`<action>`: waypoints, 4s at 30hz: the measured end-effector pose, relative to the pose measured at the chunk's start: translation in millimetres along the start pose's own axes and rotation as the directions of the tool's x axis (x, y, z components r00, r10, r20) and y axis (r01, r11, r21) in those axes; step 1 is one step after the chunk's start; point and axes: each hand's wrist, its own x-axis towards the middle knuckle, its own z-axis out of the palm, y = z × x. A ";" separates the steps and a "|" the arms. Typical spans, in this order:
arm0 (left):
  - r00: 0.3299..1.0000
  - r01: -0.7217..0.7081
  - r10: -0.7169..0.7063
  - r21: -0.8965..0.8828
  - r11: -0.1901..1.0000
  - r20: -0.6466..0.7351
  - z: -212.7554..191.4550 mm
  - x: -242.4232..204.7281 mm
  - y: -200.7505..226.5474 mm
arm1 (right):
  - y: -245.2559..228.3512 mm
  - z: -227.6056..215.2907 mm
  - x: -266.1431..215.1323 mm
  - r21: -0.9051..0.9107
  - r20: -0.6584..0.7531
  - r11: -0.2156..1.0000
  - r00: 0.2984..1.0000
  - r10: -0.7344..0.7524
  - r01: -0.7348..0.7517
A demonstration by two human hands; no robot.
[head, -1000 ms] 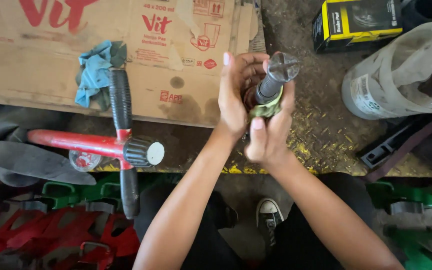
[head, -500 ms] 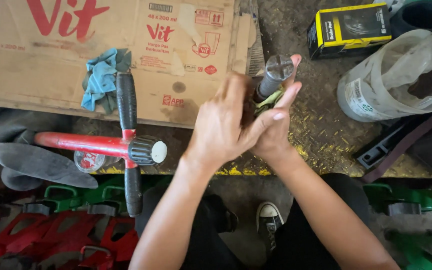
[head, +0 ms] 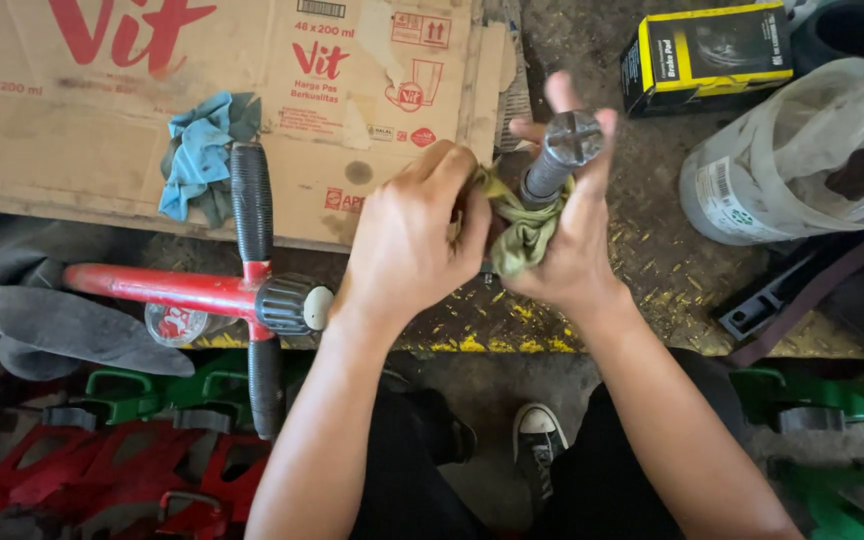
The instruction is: The person wipes down a red hydraulic bottle jack with a green cloth, turning the jack and cleaning its handle, body, and base while it sits on a workbench. They reposition the jack repeatedly to wipe different sides and surfaces.
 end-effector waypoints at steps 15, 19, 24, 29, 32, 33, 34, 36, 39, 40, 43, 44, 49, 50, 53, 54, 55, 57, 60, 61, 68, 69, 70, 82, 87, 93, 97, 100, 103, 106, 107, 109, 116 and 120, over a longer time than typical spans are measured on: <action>0.941 0.118 -0.233 -0.408 0.905 -0.245 38.9 -11.0 41.6 | -3.4 -12.4 0.8 0.191 0.210 0.914 0.925 0.317 -0.357; 0.980 0.059 -0.110 -0.287 0.956 -0.164 48.2 -17.9 31.5 | -17.7 -3.2 12.4 0.363 0.145 0.845 0.919 0.365 -0.393; 0.992 0.113 -0.124 -0.273 0.955 -0.024 51.7 -14.9 16.8 | -26.6 -2.5 23.0 0.535 0.042 0.746 0.895 0.445 -0.396; 0.999 0.022 -0.030 -0.274 0.961 -0.027 49.3 -10.8 21.4 | -18.3 -15.8 20.1 0.768 0.222 0.464 0.863 0.454 -0.441; 0.998 -0.017 0.003 -0.210 0.977 -0.066 55.5 -10.3 16.2 | -18.3 -20.6 27.6 0.788 0.255 0.435 0.874 0.413 -0.435; 0.998 -0.019 0.006 -0.210 0.978 -0.065 57.3 -10.0 14.3 | -18.2 -21.0 28.8 0.789 0.252 0.436 0.875 0.413 -0.433; 0.999 0.009 -0.021 -0.222 0.975 -0.050 59.4 -9.4 12.3 | -17.8 -21.5 30.0 0.764 0.255 0.474 0.880 0.400 -0.438; 0.999 0.037 -0.045 -0.237 0.971 -0.029 63.3 -7.0 10.6 | -11.1 -20.7 28.9 0.736 0.257 0.513 0.883 0.392 -0.442; 0.991 0.130 -0.133 -0.143 0.981 -0.013 68.5 -4.3 9.7 | 5.7 -15.7 19.8 0.605 0.219 0.682 0.910 0.353 -0.410; 0.992 0.099 -0.110 -0.146 0.984 -0.067 72.1 -5.3 8.8 | 10.7 -14.6 13.9 0.547 0.210 0.715 0.898 0.386 -0.435; 0.988 0.039 -0.064 -0.175 0.984 -0.143 74.8 -4.1 10.5 | 9.6 -14.5 13.7 0.459 0.164 0.754 0.879 0.448 -0.470; 0.985 0.015 -0.049 -0.204 0.979 -0.166 74.5 -4.0 11.8 | 6.0 -14.8 15.7 0.430 0.136 0.760 0.868 0.478 -0.486; 0.963 -0.015 -0.016 -0.112 0.994 -0.268 86.5 -5.6 10.0 | -21.2 -20.4 21.7 0.269 -0.124 0.831 0.838 0.532 -0.487; 0.962 -0.030 0.006 -0.082 0.996 -0.273 89.5 -6.7 6.6 | -26.6 -20.4 23.7 0.255 -0.162 0.810 0.802 0.574 -0.528; 0.954 -0.025 0.039 0.051 0.998 -0.298 74.1 3.0 14.0 | -32.2 -15.1 11.6 0.423 -0.048 0.784 0.852 0.521 -0.455; 0.954 -0.024 0.038 0.051 0.998 -0.298 70.3 2.6 15.1 | -31.8 -13.7 8.3 0.423 -0.047 0.783 0.852 0.521 -0.455; 0.956 -0.027 0.042 0.057 0.998 -0.290 67.1 2.2 16.5 | -31.2 -12.9 4.9 0.540 0.030 0.714 0.858 0.513 -0.446; 0.958 -0.030 0.046 0.061 0.998 -0.283 63.7 1.6 18.2 | -28.0 -12.7 1.2 0.644 0.105 0.628 0.863 0.494 -0.438; 0.968 0.002 0.008 0.040 0.999 -0.249 62.0 -1.8 19.4 | -22.0 -12.4 -2.2 0.644 0.156 0.593 0.842 0.517 -0.483; 0.979 0.011 -0.011 0.001 1.000 -0.205 60.7 -2.8 19.1 | -19.2 -10.6 -3.5 0.667 0.162 0.568 0.837 0.522 -0.483; 0.979 0.200 -0.202 0.081 0.977 0.015 66.5 -17.8 7.3 | -7.1 -1.1 -16.4 0.441 0.089 0.792 0.899 0.429 -0.421; 0.979 0.201 -0.203 0.082 0.976 0.010 64.3 -16.5 8.2 | -5.1 0.2 -20.1 0.443 0.092 0.793 0.901 0.425 -0.419; 0.973 0.224 -0.229 0.127 0.966 0.029 62.1 -15.2 8.9 | -3.0 1.5 -23.8 0.520 0.143 0.662 0.820 0.555 -0.539; 0.954 0.238 -0.271 0.223 0.945 0.132 28.2 -3.4 16.2 | -7.7 -23.5 14.6 0.158 0.096 0.886 0.899 0.426 -0.437; 0.973 0.152 -0.188 0.240 0.959 0.134 12.5 -3.0 17.0 | 10.1 -25.6 22.6 0.192 0.191 0.878 0.894 0.405 -0.439; 0.943 0.184 -0.259 0.321 0.929 0.208 22.5 -5.3 9.3 | 26.9 -33.3 22.9 0.283 0.305 0.773 0.817 0.489 -0.568; 0.881 0.238 -0.367 0.391 0.889 0.298 31.5 -5.8 3.5 | 46.0 -32.3 9.9 0.143 0.390 0.714 0.702 0.595 -0.685; 0.875 0.240 -0.375 0.397 0.886 0.308 33.0 -5.7 -0.2 | 47.5 -31.4 9.3 0.132 0.475 0.679 0.647 0.596 -0.723; 0.873 0.246 -0.375 0.382 0.891 0.311 34.0 -6.2 -1.2 | 32.2 -33.9 20.0 0.208 0.555 0.563 0.571 0.605 -0.800; 0.874 0.259 -0.378 0.364 0.895 0.307 31.0 -1.7 1.9 | 23.8 -32.7 23.0 0.273 0.553 0.635 0.658 0.511 -0.722; 0.866 0.275 -0.391 0.354 0.894 0.313 29.6 0.6 3.7 | 22.7 -31.9 21.8 0.294 0.512 0.776 0.777 0.365 -0.558; 0.900 0.260 -0.348 0.317 0.912 0.263 26.7 1.7 5.6 | 27.6 -28.0 14.1 0.172 0.530 0.751 0.702 0.476 -0.638; 0.894 0.294 -0.378 0.324 0.899 0.239 25.9 2.2 6.4 | 24.5 -28.7 17.7 0.204 0.496 0.799 0.764 0.413 -0.565; 0.941 0.232 -0.289 0.284 0.930 0.178 21.8 4.2 11.4 | 23.5 -26.0 18.1 0.163 0.494 0.798 0.748 0.443 -0.581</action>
